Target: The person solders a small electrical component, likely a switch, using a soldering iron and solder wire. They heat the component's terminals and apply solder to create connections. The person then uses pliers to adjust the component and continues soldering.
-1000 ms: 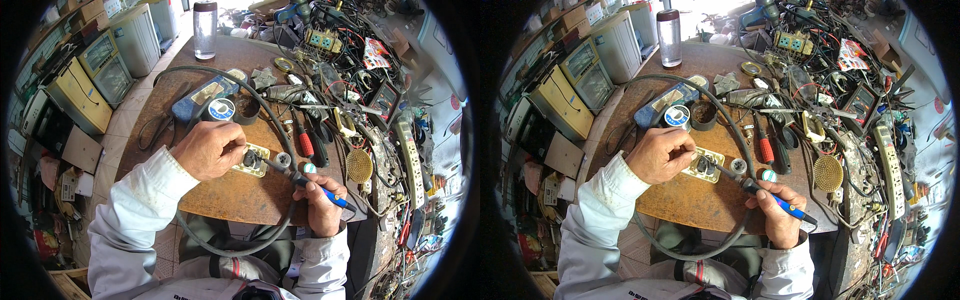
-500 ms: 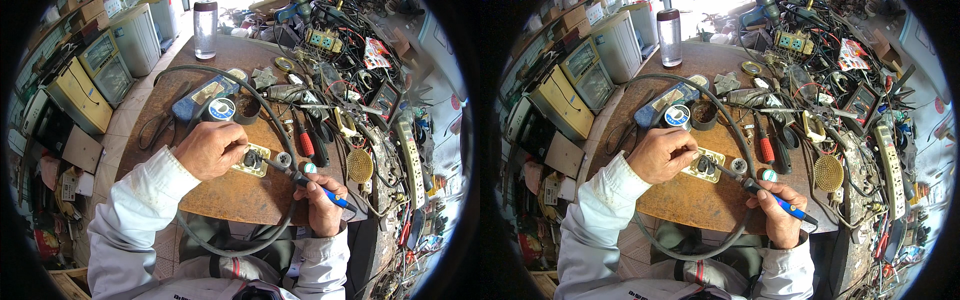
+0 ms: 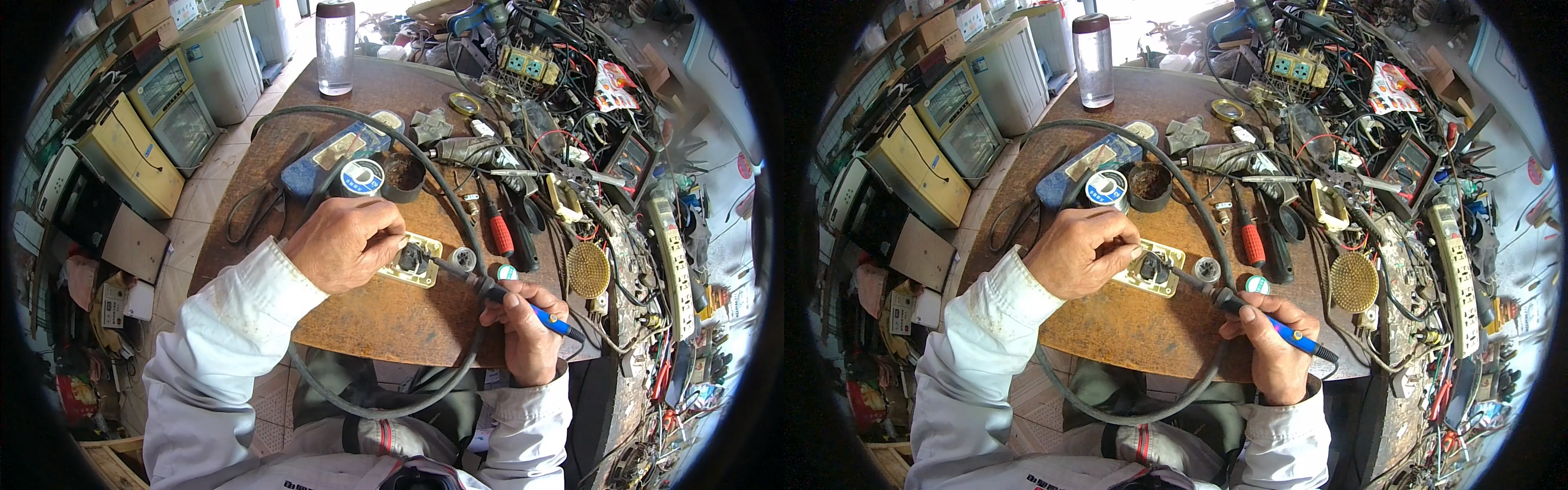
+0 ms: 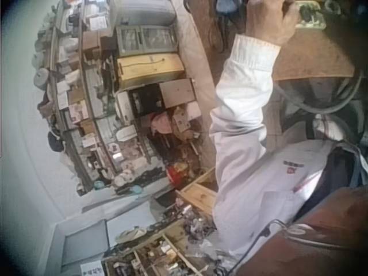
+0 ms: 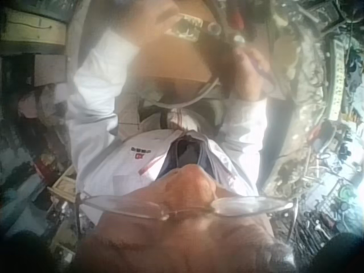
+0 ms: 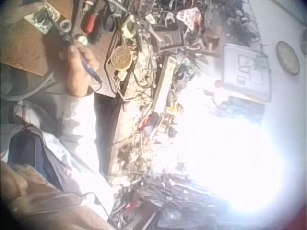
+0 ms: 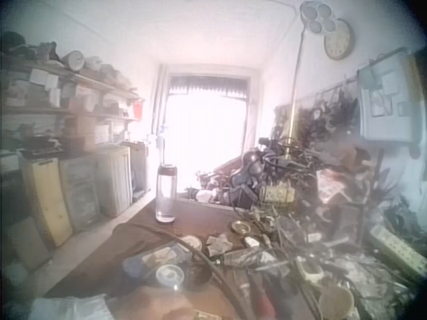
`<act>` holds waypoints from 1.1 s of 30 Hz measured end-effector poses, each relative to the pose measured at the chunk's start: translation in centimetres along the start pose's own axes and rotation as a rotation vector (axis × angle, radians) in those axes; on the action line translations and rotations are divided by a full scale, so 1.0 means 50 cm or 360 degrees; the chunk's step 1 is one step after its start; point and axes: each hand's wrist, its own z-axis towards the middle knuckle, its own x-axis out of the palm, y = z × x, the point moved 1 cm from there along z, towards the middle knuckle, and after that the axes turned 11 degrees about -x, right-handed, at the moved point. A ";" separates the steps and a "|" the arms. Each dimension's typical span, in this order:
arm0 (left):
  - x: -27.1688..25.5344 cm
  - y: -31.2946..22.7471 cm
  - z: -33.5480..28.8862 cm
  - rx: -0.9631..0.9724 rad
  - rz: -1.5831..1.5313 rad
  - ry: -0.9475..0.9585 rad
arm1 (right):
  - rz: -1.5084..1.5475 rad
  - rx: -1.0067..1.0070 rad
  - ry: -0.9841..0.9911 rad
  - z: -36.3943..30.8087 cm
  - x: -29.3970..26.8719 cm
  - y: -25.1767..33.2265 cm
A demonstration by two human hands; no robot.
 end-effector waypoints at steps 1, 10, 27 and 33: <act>0.001 0.001 0.000 -0.0001 -0.0001 -0.0001 | 0.0030 0.0044 -0.0010 0.004 -0.001 0.004; 0.001 0.004 0.001 0.0009 -0.0027 -0.0027 | 0.0237 0.0165 -0.0012 0.028 0.004 0.011; 0.013 0.010 0.001 -0.0134 -0.0126 0.0051 | 0.0326 0.0239 -0.0004 0.037 -0.002 0.011; 0.013 0.013 0.004 -0.0176 -0.0176 0.0053 | 0.0364 0.0249 0.0018 0.043 0.000 0.015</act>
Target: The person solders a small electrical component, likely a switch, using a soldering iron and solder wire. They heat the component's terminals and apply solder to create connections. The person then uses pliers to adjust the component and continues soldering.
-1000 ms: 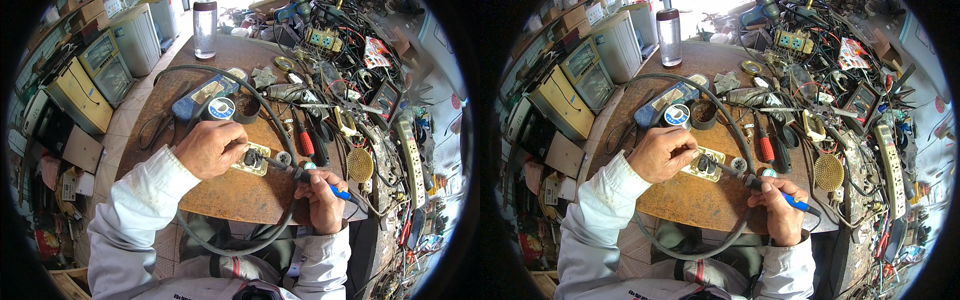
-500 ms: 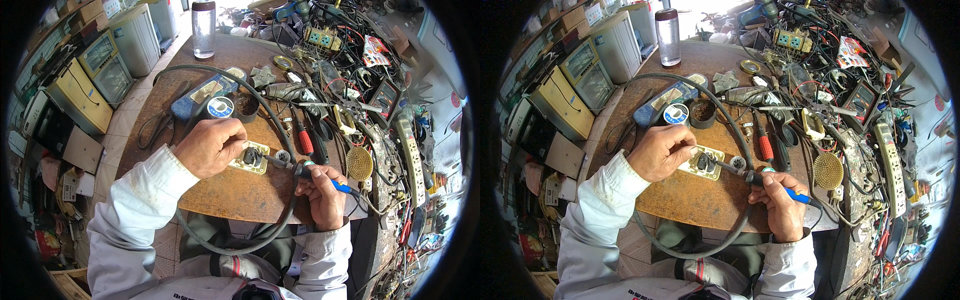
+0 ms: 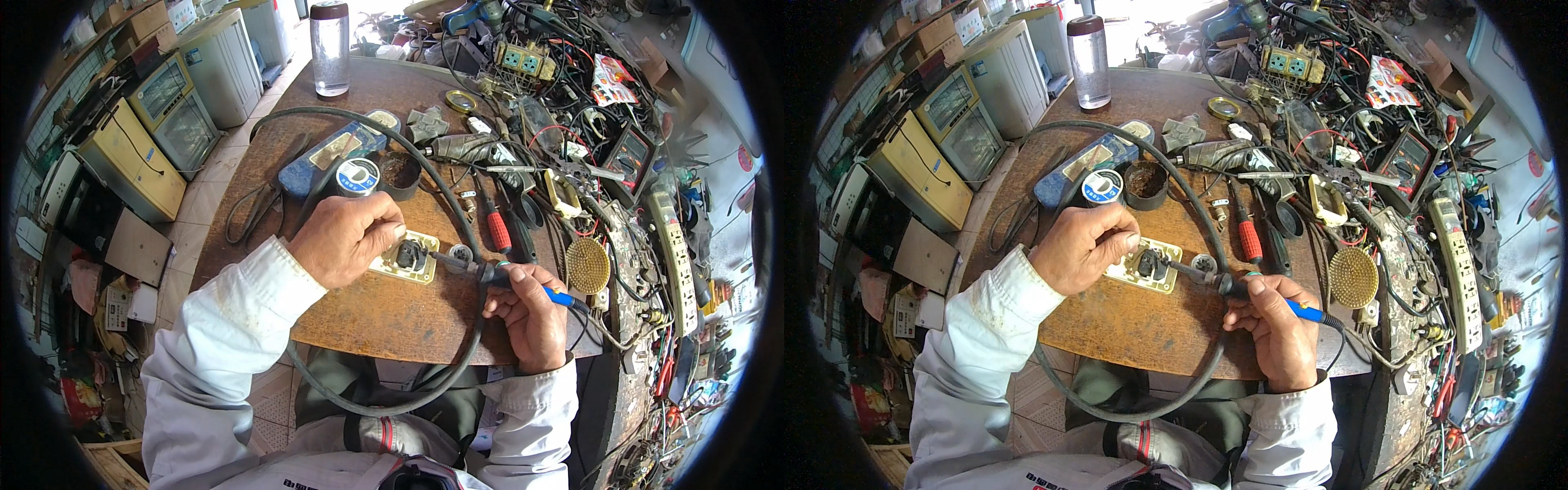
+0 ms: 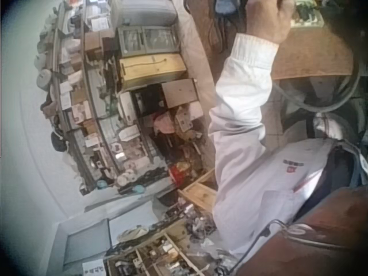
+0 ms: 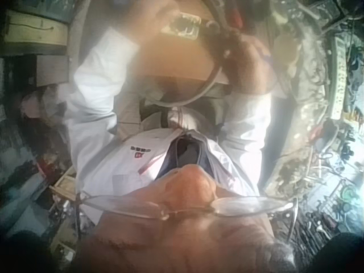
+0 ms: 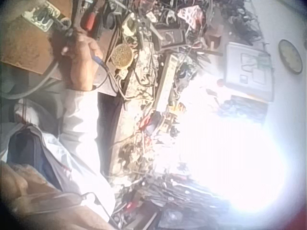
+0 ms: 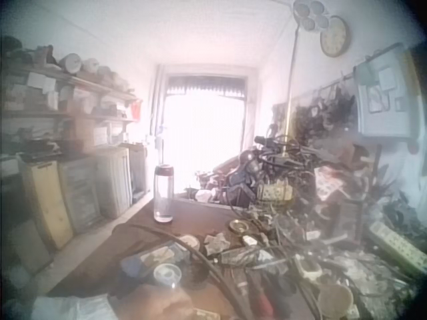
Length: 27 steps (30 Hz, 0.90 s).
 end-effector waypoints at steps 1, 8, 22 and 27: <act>0.003 0.008 0.001 -0.0019 -0.0039 -0.0002 | 0.0006 0.0002 0.0007 0.001 -0.001 0.000; 0.009 0.011 0.004 -0.0041 -0.0004 -0.0040 | 0.0035 0.0005 0.0017 0.003 -0.003 -0.001; 0.006 0.005 0.004 -0.0048 0.0044 -0.0037 | 0.0018 0.0009 -0.0001 0.002 -0.003 -0.001; 0.006 0.006 0.004 -0.0035 0.0062 -0.0038 | 0.0026 0.0003 0.0001 0.002 -0.003 -0.001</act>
